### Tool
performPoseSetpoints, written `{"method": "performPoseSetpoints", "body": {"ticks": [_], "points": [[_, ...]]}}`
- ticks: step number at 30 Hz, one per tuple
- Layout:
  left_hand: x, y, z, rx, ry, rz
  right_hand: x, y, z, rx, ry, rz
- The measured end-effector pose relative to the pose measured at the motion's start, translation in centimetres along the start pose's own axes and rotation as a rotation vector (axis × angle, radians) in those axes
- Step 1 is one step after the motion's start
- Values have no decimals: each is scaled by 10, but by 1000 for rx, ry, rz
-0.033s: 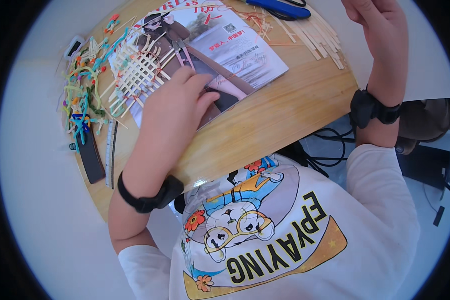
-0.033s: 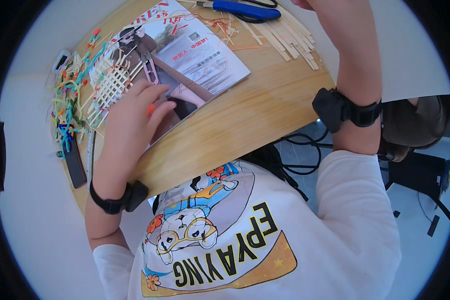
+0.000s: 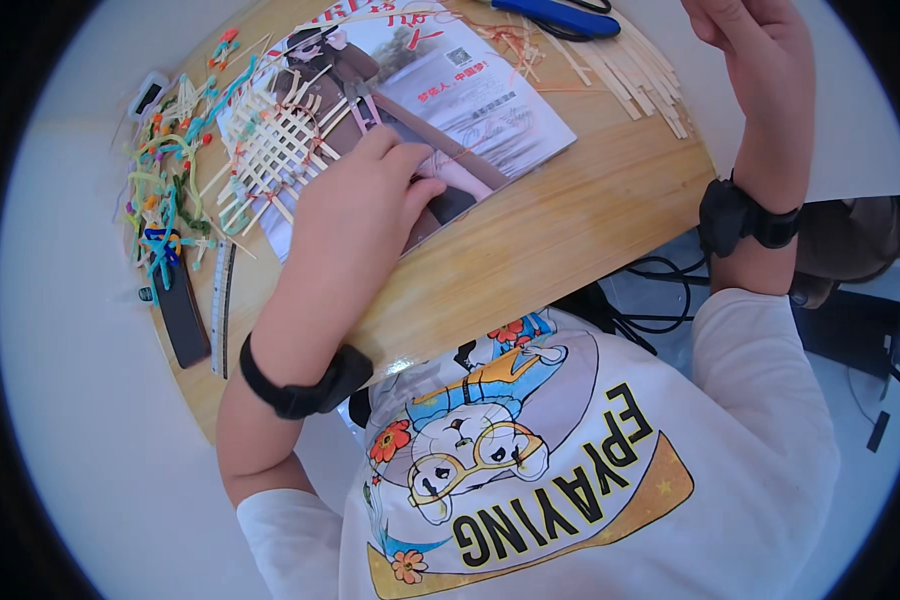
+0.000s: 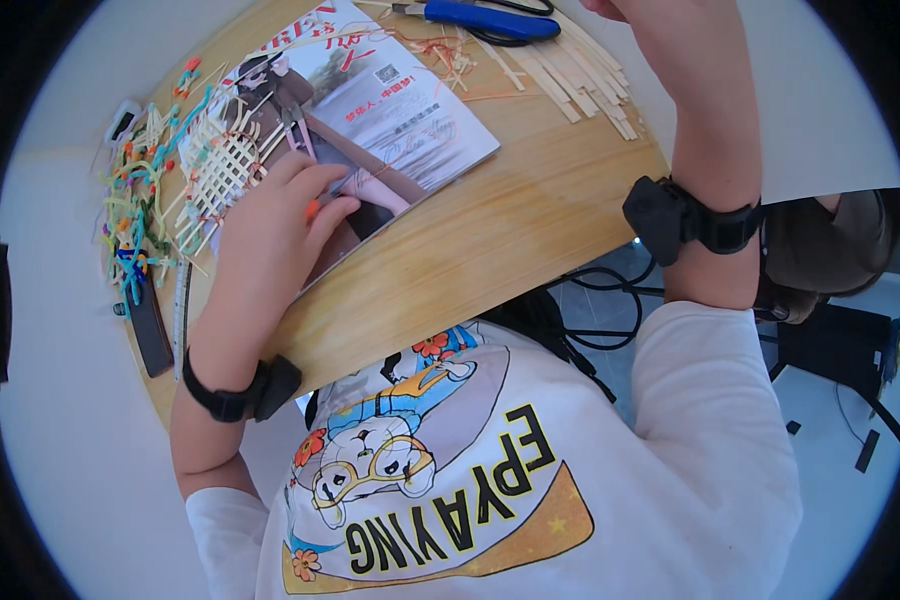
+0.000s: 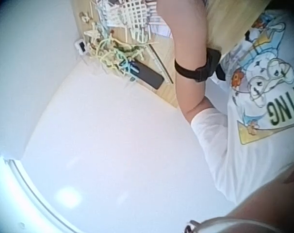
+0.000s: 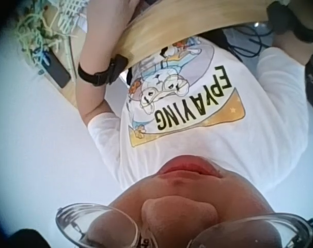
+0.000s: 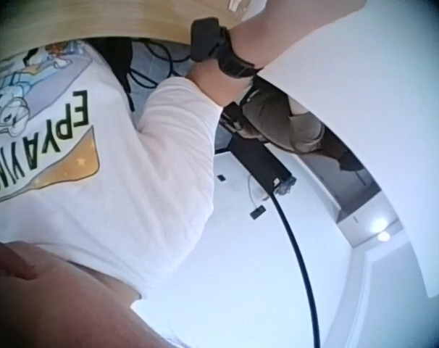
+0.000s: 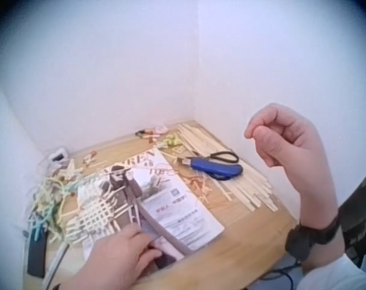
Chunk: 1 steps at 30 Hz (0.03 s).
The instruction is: Weaving thin bamboo or wood sticks together to create a structure, using thread to secure the intersections.
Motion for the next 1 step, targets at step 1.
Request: {"method": "performPoseSetpoints", "body": {"ticks": [1], "points": [[7,5,0,42,-21,59,-2,-2,-2,-5,15,-4]]}}
Point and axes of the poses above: each hand's wrist, its own x-axis towards the middle knuckle, its own y-axis out of the palm, z = x × y, the point moved 1 cm from there along x, towards the middle knuckle, and after that the axes turned 11 degrees about y, right-handed, at the moved point
